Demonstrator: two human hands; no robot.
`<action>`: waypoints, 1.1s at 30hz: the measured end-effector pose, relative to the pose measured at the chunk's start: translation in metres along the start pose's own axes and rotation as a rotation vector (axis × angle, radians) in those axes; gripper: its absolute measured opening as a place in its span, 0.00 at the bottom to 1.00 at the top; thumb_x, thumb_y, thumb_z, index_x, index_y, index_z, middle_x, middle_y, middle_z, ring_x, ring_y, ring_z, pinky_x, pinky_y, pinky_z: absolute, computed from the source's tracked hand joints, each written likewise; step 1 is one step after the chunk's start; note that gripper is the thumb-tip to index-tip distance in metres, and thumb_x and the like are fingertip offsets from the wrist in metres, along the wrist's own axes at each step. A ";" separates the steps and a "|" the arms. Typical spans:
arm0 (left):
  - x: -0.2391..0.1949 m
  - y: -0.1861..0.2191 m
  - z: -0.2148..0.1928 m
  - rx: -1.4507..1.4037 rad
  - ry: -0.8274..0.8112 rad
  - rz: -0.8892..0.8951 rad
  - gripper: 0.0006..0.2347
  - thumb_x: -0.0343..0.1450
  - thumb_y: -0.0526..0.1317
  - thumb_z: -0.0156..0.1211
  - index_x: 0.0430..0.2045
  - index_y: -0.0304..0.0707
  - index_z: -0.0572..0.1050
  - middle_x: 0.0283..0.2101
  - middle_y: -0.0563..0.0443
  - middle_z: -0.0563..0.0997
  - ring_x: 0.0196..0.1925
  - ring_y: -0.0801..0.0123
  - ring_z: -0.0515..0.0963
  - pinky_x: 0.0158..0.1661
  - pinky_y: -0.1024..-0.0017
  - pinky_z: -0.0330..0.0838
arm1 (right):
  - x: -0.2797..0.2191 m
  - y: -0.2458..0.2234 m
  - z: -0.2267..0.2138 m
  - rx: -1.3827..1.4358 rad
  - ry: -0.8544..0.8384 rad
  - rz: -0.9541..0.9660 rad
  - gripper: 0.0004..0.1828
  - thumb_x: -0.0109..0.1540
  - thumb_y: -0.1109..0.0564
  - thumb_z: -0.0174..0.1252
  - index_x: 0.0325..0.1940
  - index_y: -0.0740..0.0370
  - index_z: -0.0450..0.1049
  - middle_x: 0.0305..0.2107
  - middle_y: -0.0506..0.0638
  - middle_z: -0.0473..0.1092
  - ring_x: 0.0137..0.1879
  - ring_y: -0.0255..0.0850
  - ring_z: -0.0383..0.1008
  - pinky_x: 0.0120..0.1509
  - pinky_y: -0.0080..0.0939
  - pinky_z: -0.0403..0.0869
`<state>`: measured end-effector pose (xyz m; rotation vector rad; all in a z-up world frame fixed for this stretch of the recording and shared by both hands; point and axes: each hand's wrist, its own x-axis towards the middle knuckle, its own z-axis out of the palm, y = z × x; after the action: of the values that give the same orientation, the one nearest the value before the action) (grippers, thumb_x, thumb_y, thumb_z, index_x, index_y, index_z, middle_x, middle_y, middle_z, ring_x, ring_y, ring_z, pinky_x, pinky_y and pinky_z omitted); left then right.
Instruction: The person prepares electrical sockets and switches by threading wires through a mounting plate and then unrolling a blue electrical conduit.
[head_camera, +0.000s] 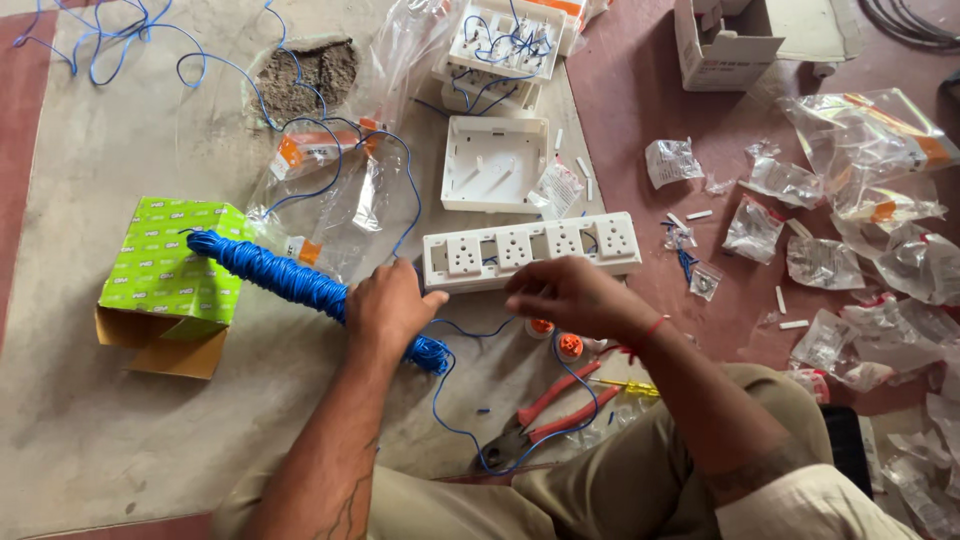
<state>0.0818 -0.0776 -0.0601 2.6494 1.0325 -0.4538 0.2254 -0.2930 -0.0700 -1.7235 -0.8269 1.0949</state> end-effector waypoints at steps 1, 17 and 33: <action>0.006 -0.001 0.005 -0.074 -0.032 -0.019 0.26 0.63 0.53 0.76 0.49 0.38 0.75 0.52 0.38 0.82 0.57 0.47 0.80 0.57 0.53 0.72 | -0.001 -0.001 0.005 -0.099 -0.061 -0.067 0.17 0.62 0.51 0.64 0.49 0.65 0.80 0.31 0.48 0.80 0.36 0.31 0.76 0.41 0.35 0.76; 0.013 -0.020 0.004 -0.560 0.082 0.275 0.26 0.52 0.37 0.80 0.45 0.35 0.80 0.40 0.41 0.86 0.41 0.62 0.86 0.43 0.62 0.79 | -0.005 -0.012 0.049 -0.398 -0.161 -0.034 0.21 0.59 0.47 0.66 0.52 0.59 0.79 0.37 0.51 0.82 0.43 0.40 0.84 0.49 0.41 0.80; 0.011 -0.048 -0.033 -1.535 0.746 0.168 0.22 0.74 0.39 0.67 0.59 0.38 0.62 0.38 0.44 0.82 0.32 0.71 0.80 0.31 0.76 0.74 | -0.009 -0.005 0.008 1.189 -0.441 -0.378 0.17 0.75 0.48 0.51 0.51 0.65 0.74 0.31 0.48 0.71 0.38 0.39 0.72 0.47 0.42 0.74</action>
<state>0.0628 -0.0243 -0.0399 1.3600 0.7279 1.0400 0.2137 -0.2966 -0.0641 -0.3306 -0.5121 1.3064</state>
